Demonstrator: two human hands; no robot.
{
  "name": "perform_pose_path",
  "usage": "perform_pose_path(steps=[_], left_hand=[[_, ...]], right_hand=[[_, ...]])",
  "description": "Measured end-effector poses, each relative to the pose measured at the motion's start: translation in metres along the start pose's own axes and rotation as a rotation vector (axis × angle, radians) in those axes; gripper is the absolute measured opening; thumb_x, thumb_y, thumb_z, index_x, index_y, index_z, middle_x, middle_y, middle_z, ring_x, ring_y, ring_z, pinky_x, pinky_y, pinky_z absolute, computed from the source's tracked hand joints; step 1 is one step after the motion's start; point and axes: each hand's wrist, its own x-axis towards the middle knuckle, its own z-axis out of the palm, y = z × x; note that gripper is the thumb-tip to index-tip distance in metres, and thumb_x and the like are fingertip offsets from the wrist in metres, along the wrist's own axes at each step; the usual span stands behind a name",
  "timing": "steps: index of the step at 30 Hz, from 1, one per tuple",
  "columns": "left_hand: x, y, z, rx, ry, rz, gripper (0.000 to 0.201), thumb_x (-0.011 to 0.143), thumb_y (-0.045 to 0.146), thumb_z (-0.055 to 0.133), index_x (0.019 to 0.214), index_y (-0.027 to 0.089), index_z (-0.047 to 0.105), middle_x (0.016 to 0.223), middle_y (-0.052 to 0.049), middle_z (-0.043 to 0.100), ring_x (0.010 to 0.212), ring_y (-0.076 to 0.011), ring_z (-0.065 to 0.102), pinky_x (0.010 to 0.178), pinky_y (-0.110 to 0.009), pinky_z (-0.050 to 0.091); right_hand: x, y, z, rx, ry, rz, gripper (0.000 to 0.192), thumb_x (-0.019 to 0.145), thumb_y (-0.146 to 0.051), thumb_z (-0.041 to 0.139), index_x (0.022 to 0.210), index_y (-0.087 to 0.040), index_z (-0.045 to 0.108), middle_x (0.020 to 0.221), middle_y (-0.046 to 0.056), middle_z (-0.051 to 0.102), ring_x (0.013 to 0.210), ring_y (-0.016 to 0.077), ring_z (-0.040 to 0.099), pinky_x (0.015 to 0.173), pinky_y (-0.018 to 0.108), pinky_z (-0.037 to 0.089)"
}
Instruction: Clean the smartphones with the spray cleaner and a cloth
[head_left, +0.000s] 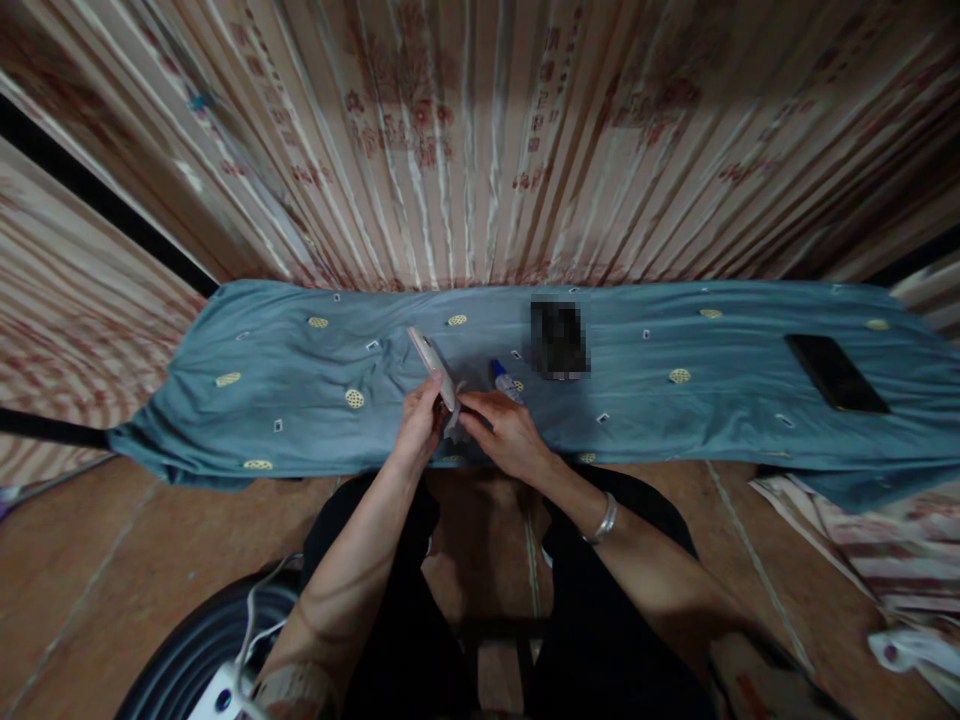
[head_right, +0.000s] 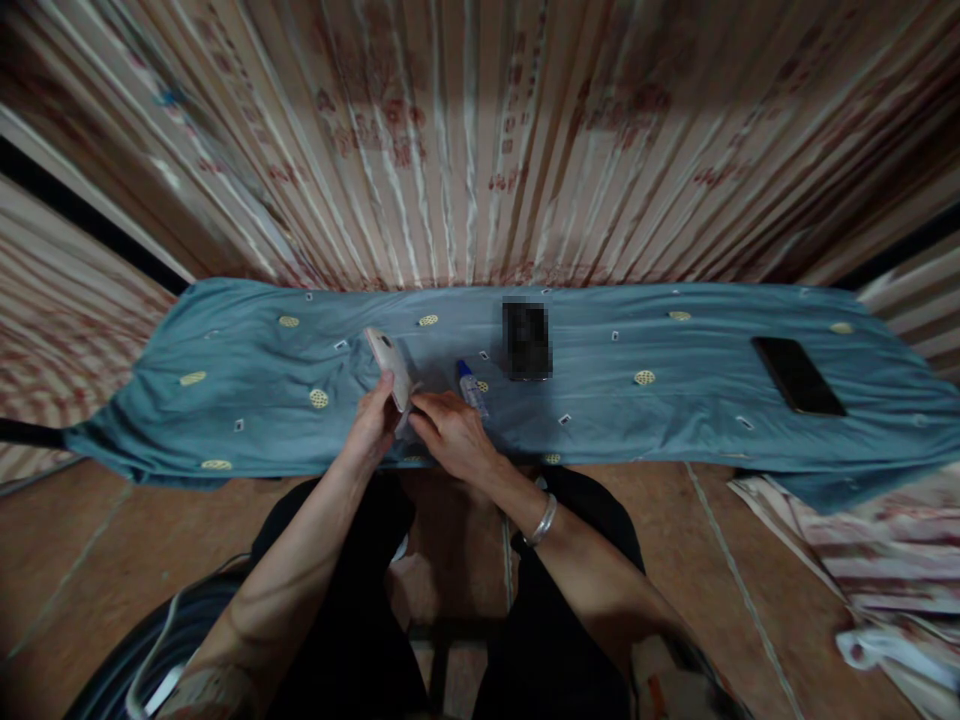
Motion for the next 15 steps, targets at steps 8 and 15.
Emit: perform_pose_path(steps=[8,15], left_hand=[[0.0004,-0.0041,0.0,-0.009,-0.014,0.016,0.043,0.058,0.052,0.091,0.071,0.016,0.07,0.061,0.002,0.065,0.055,-0.0094,0.058,0.056,-0.022,0.045],[-0.0053,-0.0048,0.0058,-0.024,-0.026,0.048,0.045,0.055,0.046,0.094,0.081,0.015,0.074,0.072,-0.001,0.073,0.068,-0.012,0.065,0.068,-0.023,0.05]], right_hand=[[0.0019,-0.0047,0.001,0.041,0.041,0.01,0.028,0.098,-0.027,0.06,0.123,-0.024,0.071,0.12,0.008,0.076,0.112,0.0226,0.07,0.101,0.038,0.053],[0.0045,-0.0056,0.0036,0.074,0.081,0.051,0.027,0.097,-0.024,0.059,0.121,-0.022,0.071,0.12,0.008,0.076,0.11,0.0224,0.07,0.099,0.036,0.053]])
